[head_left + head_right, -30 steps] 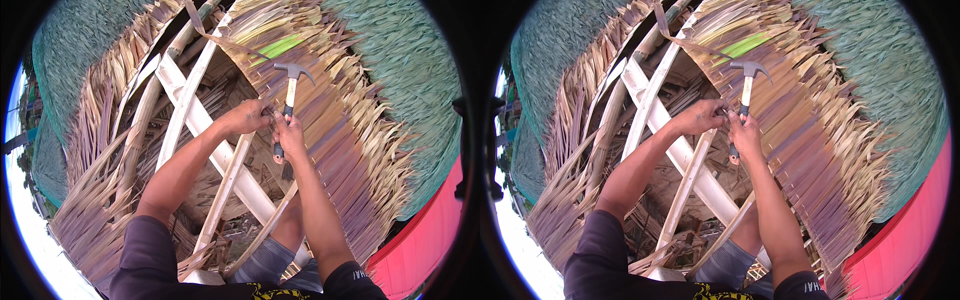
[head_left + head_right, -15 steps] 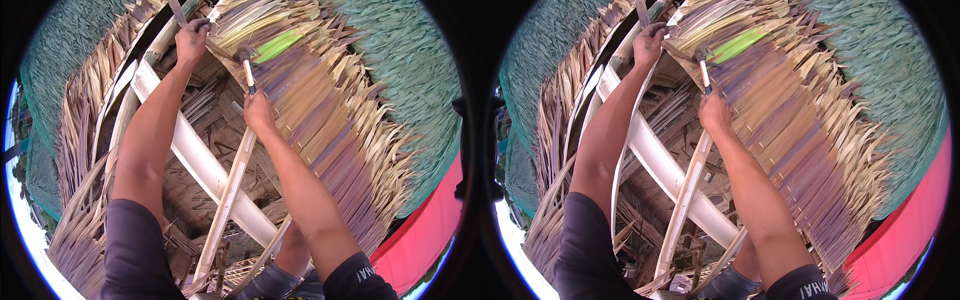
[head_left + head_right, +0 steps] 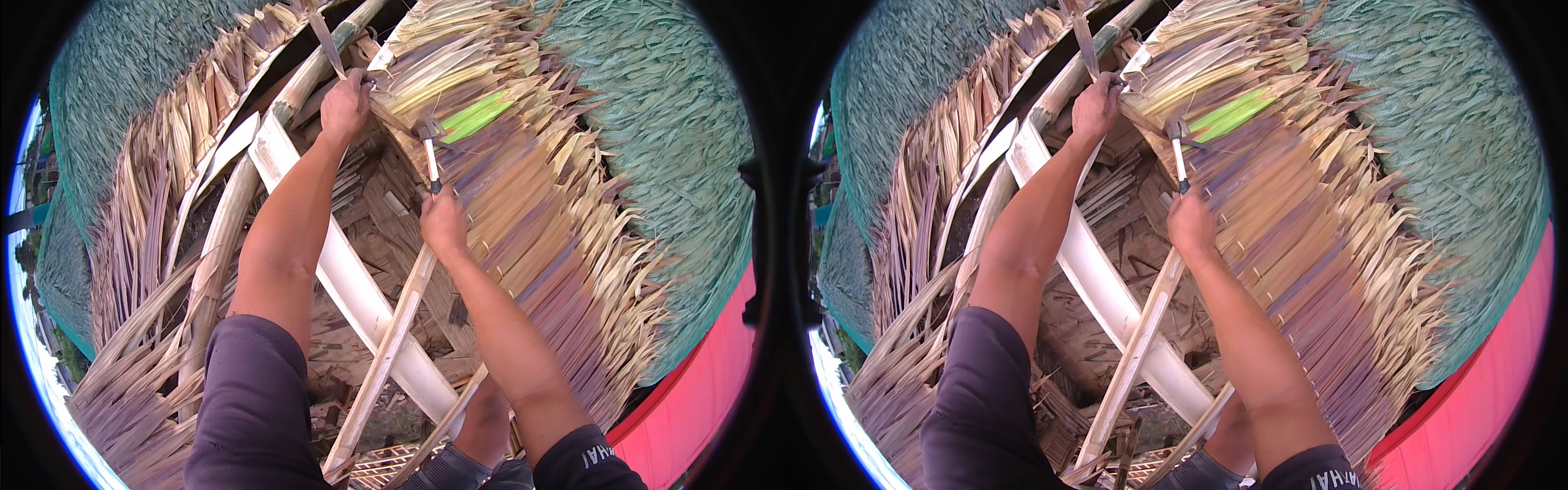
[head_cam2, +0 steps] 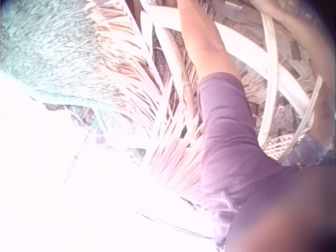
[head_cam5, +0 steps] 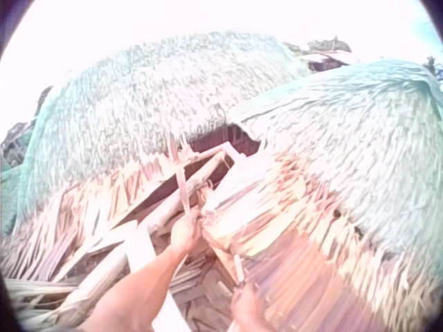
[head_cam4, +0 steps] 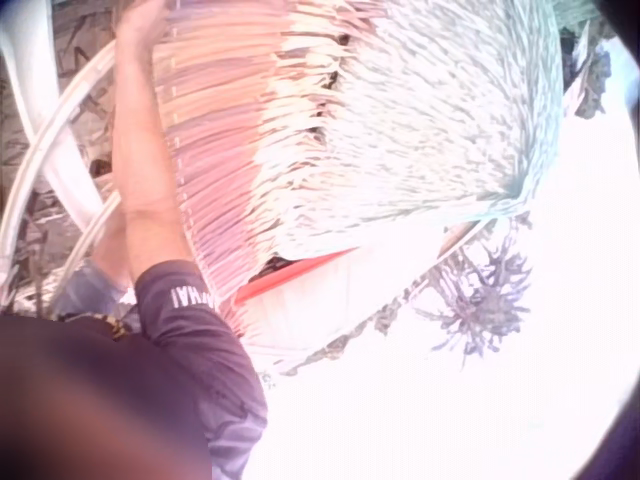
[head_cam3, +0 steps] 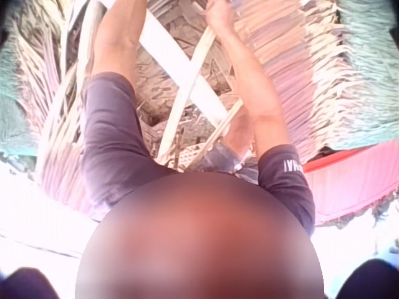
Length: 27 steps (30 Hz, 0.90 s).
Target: The person installs thatched roof tiles on a wooden roof frame. They repeatedly place a tile, position a nail, and hammer it into the frame, then repeat the process along the roofline.
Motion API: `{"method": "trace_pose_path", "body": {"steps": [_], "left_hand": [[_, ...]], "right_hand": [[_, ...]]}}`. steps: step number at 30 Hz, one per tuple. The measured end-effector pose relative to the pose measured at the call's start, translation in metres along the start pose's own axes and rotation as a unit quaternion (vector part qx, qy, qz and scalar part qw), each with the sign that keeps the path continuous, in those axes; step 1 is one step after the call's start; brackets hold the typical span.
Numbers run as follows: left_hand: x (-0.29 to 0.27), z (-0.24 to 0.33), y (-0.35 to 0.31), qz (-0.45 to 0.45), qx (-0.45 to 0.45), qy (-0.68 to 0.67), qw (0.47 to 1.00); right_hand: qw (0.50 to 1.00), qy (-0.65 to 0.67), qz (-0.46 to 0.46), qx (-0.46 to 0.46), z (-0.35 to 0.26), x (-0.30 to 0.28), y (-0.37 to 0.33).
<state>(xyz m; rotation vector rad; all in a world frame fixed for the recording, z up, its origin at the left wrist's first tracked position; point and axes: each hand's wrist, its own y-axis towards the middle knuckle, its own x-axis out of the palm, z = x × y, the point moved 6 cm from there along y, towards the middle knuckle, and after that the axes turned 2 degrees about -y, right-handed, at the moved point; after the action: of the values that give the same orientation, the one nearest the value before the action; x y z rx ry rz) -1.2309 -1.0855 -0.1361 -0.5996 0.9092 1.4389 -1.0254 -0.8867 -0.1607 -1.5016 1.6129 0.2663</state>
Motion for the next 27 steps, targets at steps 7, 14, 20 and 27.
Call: {"method": "trace_pose_path", "body": {"steps": [7,14,20,27], "left_hand": [[0.011,-0.014,0.005,-0.045,0.028,0.028,0.998],[0.013,-0.024,0.007,-0.051,-0.034,0.006,0.998],[0.016,-0.02,0.006,-0.016,0.036,0.078,0.996],[0.013,-0.021,0.008,-0.033,0.031,0.026,0.999]], "right_hand": [[0.989,0.081,0.023,-0.121,-0.045,-0.037,0.018],[0.972,0.116,0.057,-0.196,-0.104,-0.038,0.04],[0.985,0.009,0.028,-0.172,-0.1,-0.029,0.059],[0.99,0.029,-0.02,-0.138,-0.109,-0.038,0.058]]}}
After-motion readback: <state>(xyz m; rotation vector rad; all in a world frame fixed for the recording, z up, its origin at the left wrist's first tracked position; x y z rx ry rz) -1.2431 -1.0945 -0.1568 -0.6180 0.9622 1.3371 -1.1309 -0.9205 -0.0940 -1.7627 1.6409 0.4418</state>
